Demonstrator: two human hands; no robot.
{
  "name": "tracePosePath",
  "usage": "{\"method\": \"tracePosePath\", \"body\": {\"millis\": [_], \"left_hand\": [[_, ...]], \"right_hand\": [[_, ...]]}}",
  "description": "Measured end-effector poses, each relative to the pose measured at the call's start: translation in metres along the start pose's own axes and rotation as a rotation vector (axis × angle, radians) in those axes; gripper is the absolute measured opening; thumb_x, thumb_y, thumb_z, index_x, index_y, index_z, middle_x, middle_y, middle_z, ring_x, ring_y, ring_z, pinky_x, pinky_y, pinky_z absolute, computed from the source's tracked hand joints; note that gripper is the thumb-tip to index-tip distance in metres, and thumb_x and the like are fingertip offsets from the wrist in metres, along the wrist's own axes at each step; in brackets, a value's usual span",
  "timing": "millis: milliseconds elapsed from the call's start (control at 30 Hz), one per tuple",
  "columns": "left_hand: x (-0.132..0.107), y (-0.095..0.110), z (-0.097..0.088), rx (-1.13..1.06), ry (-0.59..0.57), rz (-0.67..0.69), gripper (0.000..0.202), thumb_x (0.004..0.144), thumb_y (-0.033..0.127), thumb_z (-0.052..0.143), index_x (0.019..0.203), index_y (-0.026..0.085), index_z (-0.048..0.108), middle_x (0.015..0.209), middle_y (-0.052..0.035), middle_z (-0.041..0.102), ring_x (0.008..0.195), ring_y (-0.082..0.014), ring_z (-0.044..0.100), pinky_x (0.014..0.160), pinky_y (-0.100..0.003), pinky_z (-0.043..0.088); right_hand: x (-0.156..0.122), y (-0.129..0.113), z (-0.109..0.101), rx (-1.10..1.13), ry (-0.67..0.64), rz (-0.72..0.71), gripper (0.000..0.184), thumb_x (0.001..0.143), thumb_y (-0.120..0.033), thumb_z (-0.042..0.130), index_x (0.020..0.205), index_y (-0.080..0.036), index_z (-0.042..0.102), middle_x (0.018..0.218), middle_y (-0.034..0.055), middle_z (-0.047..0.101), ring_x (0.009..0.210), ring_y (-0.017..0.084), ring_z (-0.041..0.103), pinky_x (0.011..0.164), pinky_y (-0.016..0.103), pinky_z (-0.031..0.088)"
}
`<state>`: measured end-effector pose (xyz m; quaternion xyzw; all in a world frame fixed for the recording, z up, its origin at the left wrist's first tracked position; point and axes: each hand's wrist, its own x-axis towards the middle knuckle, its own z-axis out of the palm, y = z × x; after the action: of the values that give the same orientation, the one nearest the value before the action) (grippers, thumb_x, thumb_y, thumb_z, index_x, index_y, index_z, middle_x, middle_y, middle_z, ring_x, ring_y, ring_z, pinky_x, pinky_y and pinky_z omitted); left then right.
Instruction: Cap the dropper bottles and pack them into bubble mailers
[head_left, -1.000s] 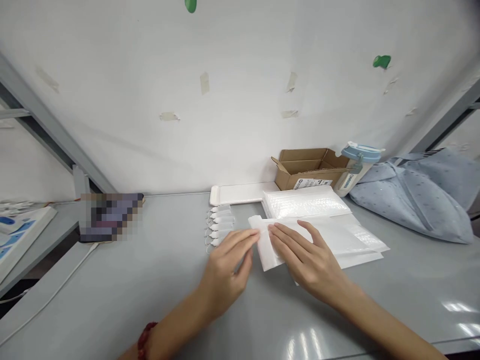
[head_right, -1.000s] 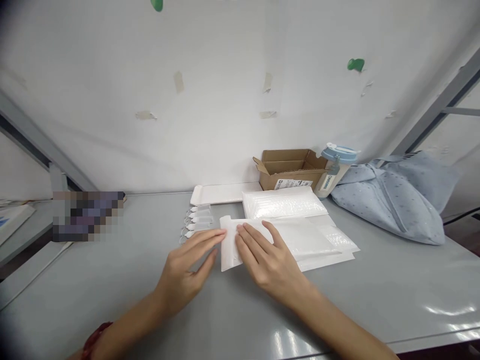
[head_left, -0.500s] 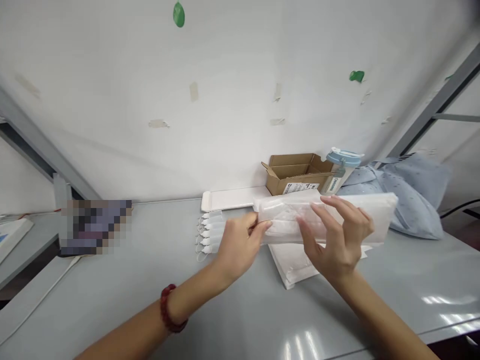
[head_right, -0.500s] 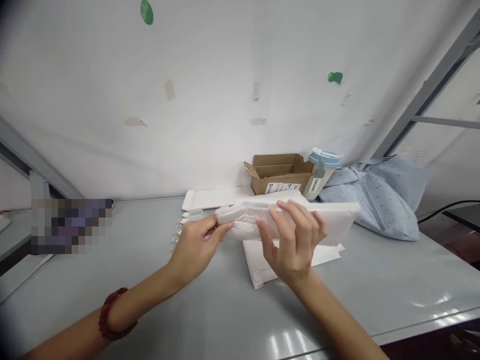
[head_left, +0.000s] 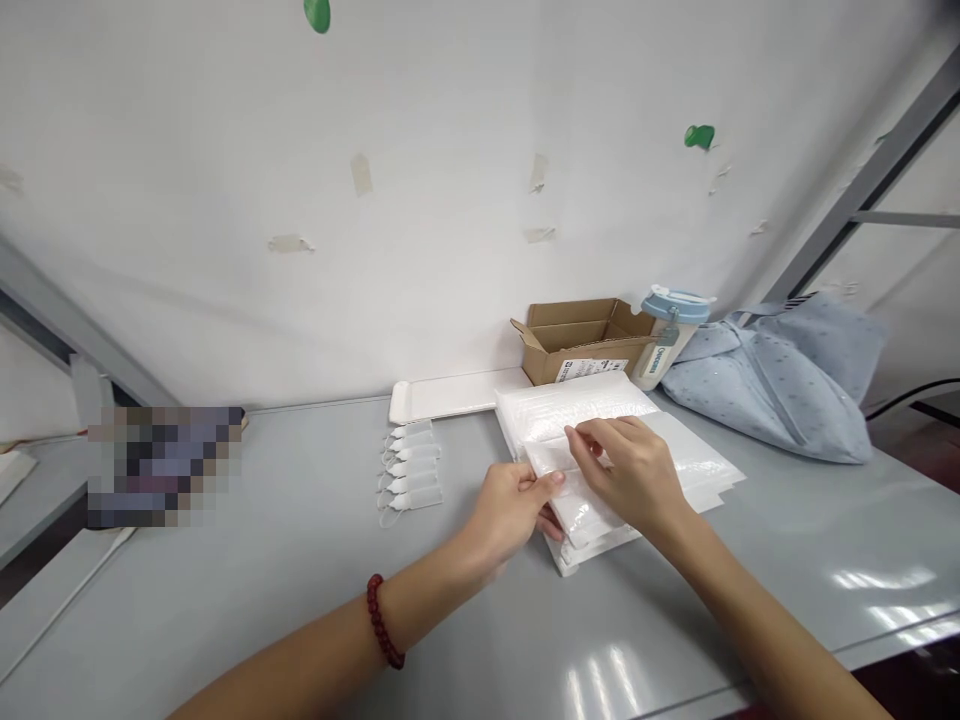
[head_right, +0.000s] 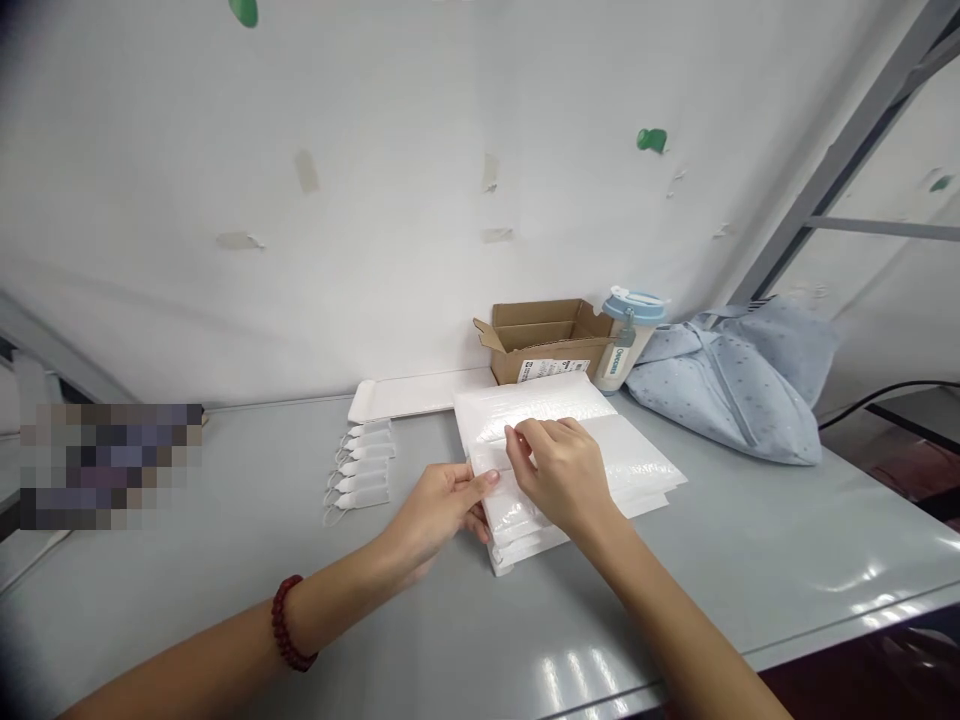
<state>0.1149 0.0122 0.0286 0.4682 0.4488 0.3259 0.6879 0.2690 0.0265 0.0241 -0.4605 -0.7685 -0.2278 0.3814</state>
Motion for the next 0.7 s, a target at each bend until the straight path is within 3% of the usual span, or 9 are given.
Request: {"method": "tracePosePath", "body": {"millis": [133, 300, 533, 700], "left_hand": [[0.0, -0.004, -0.001, 0.084, 0.019, -0.043, 0.033, 0.089, 0.03, 0.05, 0.062, 0.012, 0.057, 0.048, -0.0008, 0.06, 0.039, -0.0083, 0.053, 0.038, -0.018, 0.038], [0.002, -0.014, -0.004, 0.172, -0.012, -0.122, 0.045, 0.086, 0.045, 0.049, 0.052, 0.015, 0.049, 0.038, 0.0001, 0.056, 0.026, -0.0064, 0.04, 0.028, -0.018, 0.022], [0.004, -0.019, -0.009, 0.167, -0.014, -0.187, 0.045, 0.084, 0.048, 0.047, 0.052, 0.017, 0.047, 0.038, 0.0018, 0.054, 0.026, -0.006, 0.039, 0.029, -0.019, 0.02], [0.003, -0.017, -0.008, 0.119, 0.02, -0.17, 0.04, 0.084, 0.046, 0.047, 0.055, 0.018, 0.044, 0.041, 0.0023, 0.053, 0.026, -0.007, 0.041, 0.03, -0.02, 0.02]], "right_hand": [[-0.001, -0.002, 0.001, -0.057, -0.014, 0.038, 0.031, 0.088, -0.023, 0.047, 0.056, -0.02, 0.047, 0.044, -0.0032, 0.048, 0.041, 0.01, 0.042, 0.049, 0.023, 0.032], [-0.005, 0.0, 0.008, -0.073, -0.157, 0.172, 0.033, 0.088, -0.03, 0.043, 0.057, -0.019, 0.049, 0.047, -0.0011, 0.051, 0.041, 0.011, 0.044, 0.043, 0.023, 0.025], [-0.003, 0.008, 0.012, -0.093, -0.395, 0.446, 0.028, 0.086, -0.039, 0.044, 0.065, -0.02, 0.048, 0.054, 0.0009, 0.058, 0.047, 0.016, 0.051, 0.045, 0.025, 0.023], [0.001, 0.01, 0.007, -0.037, -0.422, 0.586, 0.026, 0.085, -0.038, 0.042, 0.065, -0.021, 0.043, 0.056, 0.0014, 0.058, 0.051, 0.017, 0.052, 0.046, 0.025, 0.027]]}}
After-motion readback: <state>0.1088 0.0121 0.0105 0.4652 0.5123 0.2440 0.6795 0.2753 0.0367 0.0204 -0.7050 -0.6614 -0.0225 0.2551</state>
